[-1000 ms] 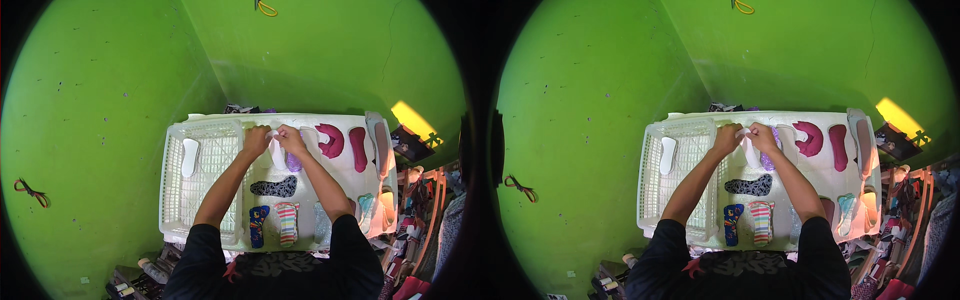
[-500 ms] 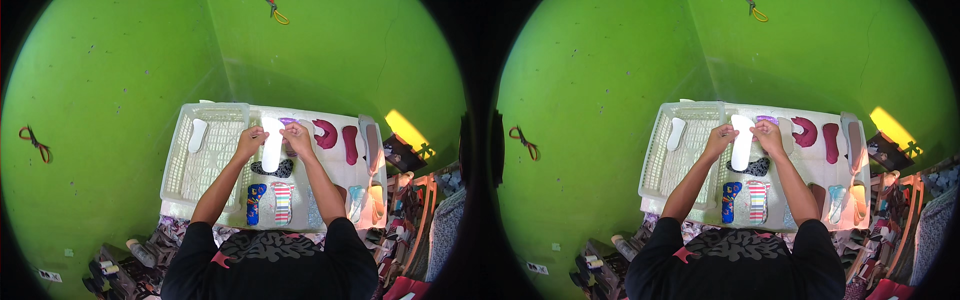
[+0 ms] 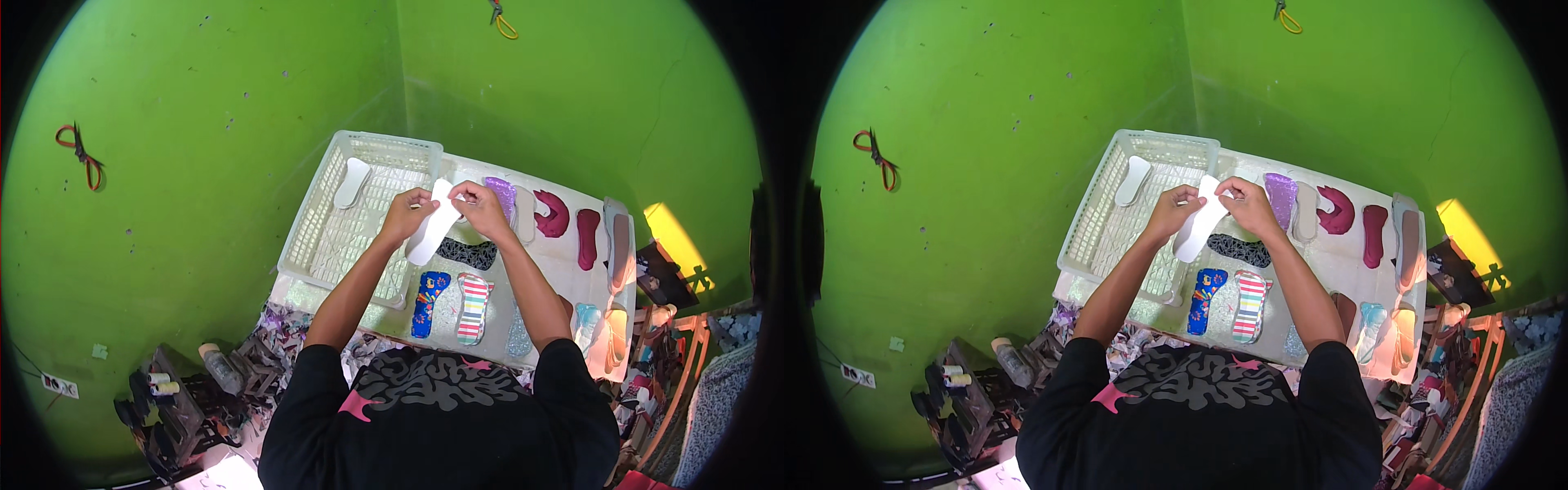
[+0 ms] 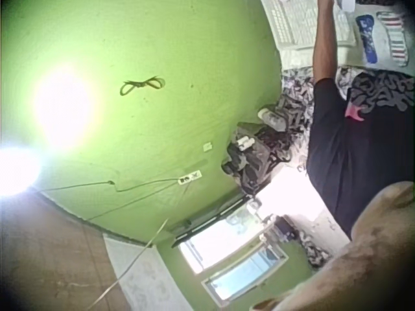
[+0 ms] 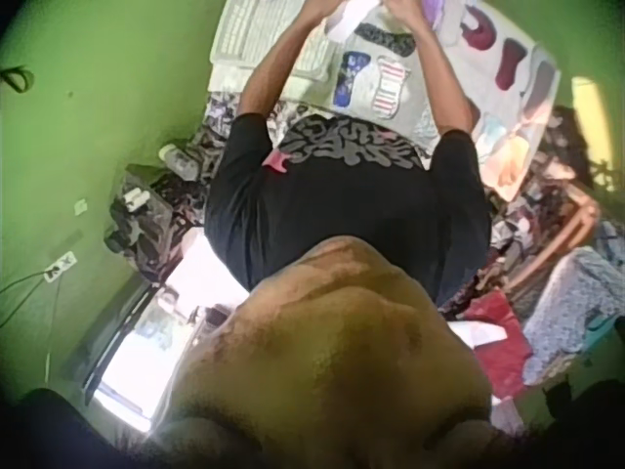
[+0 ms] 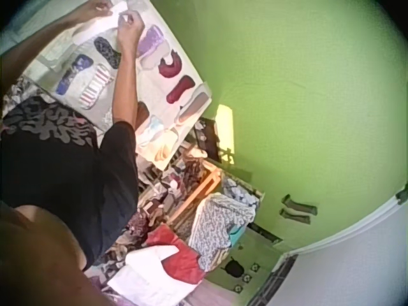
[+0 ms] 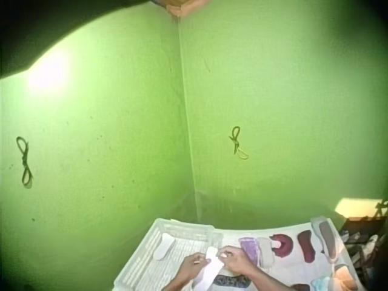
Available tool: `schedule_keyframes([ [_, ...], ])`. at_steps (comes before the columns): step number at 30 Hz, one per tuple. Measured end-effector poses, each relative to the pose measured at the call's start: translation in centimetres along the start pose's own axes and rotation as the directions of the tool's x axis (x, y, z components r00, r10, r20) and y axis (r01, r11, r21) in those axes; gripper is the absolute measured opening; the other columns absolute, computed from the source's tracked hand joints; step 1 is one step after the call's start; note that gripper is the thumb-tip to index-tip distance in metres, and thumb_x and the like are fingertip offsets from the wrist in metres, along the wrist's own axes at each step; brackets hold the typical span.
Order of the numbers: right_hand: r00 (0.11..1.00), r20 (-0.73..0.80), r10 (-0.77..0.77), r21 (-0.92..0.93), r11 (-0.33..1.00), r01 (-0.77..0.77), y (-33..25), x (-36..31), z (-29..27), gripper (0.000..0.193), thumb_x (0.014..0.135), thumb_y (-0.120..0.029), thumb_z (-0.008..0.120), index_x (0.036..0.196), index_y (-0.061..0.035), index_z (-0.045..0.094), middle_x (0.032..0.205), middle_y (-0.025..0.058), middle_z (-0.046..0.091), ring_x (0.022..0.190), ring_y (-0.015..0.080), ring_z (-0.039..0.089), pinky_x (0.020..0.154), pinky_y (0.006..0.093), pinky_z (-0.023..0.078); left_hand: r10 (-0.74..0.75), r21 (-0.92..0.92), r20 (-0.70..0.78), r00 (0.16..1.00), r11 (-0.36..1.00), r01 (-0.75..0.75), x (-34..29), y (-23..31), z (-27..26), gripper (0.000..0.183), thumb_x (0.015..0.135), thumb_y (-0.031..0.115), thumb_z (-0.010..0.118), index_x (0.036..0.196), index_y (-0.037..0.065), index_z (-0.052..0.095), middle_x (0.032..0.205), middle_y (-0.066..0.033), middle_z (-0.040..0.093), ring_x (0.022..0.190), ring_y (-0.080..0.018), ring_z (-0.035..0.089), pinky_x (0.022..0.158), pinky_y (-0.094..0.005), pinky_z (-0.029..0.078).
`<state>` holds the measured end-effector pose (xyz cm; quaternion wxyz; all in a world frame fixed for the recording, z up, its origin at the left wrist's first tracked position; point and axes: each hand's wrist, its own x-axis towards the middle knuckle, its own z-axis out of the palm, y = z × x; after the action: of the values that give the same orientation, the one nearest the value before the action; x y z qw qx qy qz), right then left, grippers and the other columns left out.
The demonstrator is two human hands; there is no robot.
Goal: Organize various shoe insoles on a table and place them into a white plastic basket.
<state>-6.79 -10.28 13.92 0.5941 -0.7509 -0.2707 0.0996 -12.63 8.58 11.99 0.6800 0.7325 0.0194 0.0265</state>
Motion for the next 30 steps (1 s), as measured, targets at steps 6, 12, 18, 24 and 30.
schedule_keyframes([
  [6, 0.994, -0.111, -0.011, 0.033, 0.999, 0.015, 0.6, 1.1, 2.8, 0.017, 0.079, 0.0, 0.062, 0.095, -0.0027, 0.066, 0.077, 0.0016, 0.062, 0.067, 0.0071, 0.054, 0.059, 0.0227, 0.045, -0.026, -0.137, -0.089, 0.996, 0.991, 0.014, -3.0, -0.9, -2.4, 0.042, 0.082, 0.005, 0.063, 0.12, 0.007, 0.045, 0.093, -0.0055, 0.06, 0.085, -0.0135, 0.058, 0.078, -0.0278, 0.045],
  [12, 0.992, -0.121, -0.035, -0.09, 0.996, 0.024, 2.4, 3.3, 4.6, 0.023, 0.073, -0.001, 0.066, 0.095, -0.0049, 0.063, 0.085, 0.0063, 0.063, 0.073, 0.0141, 0.056, 0.067, 0.0282, 0.047, -0.025, 0.014, 0.035, 0.999, 1.0, 0.025, -4.6, -2.1, -6.0, 0.023, 0.08, 0.004, 0.061, 0.102, 0.002, 0.057, 0.096, -0.0065, 0.061, 0.084, -0.0142, 0.058, 0.075, -0.0281, 0.047],
  [18, 0.981, -0.078, -0.179, -0.236, 0.959, 0.157, 2.9, 6.3, 7.9, 0.019, 0.071, -0.001, 0.067, 0.087, -0.0037, 0.058, 0.078, 0.004, 0.057, 0.065, 0.0129, 0.049, 0.062, 0.0275, 0.045, -0.12, 0.146, -0.055, 0.991, 0.981, 0.127, -6.0, -3.2, -10.7, 0.017, 0.08, 0.004, 0.063, 0.097, 0.002, 0.061, 0.092, -0.007, 0.06, 0.073, -0.0133, 0.063, 0.065, -0.0261, 0.049],
  [24, 0.994, -0.003, -0.107, -0.325, 0.94, 0.101, 4.3, 10.4, 11.2, 0.013, 0.07, -0.002, 0.068, 0.081, -0.0032, 0.063, 0.073, 0.0032, 0.059, 0.065, 0.0117, 0.052, 0.064, 0.0267, 0.046, -0.06, 0.243, -0.202, 0.978, 0.964, 0.109, -5.0, -6.3, -14.4, 0.019, 0.076, 0.003, 0.067, 0.094, 0.001, 0.061, 0.085, -0.0101, 0.06, 0.066, -0.0149, 0.063, 0.061, -0.0278, 0.05],
  [30, 0.997, 0.063, -0.04, -0.41, 0.91, 0.062, 6.6, 16.2, 14.4, 0.012, 0.07, 0.002, 0.063, 0.079, -0.0031, 0.068, 0.078, 0.0099, 0.065, 0.072, 0.0177, 0.061, 0.069, 0.0287, 0.049, 0.007, 0.417, -0.365, 0.931, 0.895, 0.157, -1.6, -9.7, -17.6, 0.018, 0.068, 0.007, 0.069, 0.084, 0.003, 0.063, 0.076, -0.0121, 0.063, 0.069, -0.0227, 0.064, 0.066, -0.0325, 0.05],
])
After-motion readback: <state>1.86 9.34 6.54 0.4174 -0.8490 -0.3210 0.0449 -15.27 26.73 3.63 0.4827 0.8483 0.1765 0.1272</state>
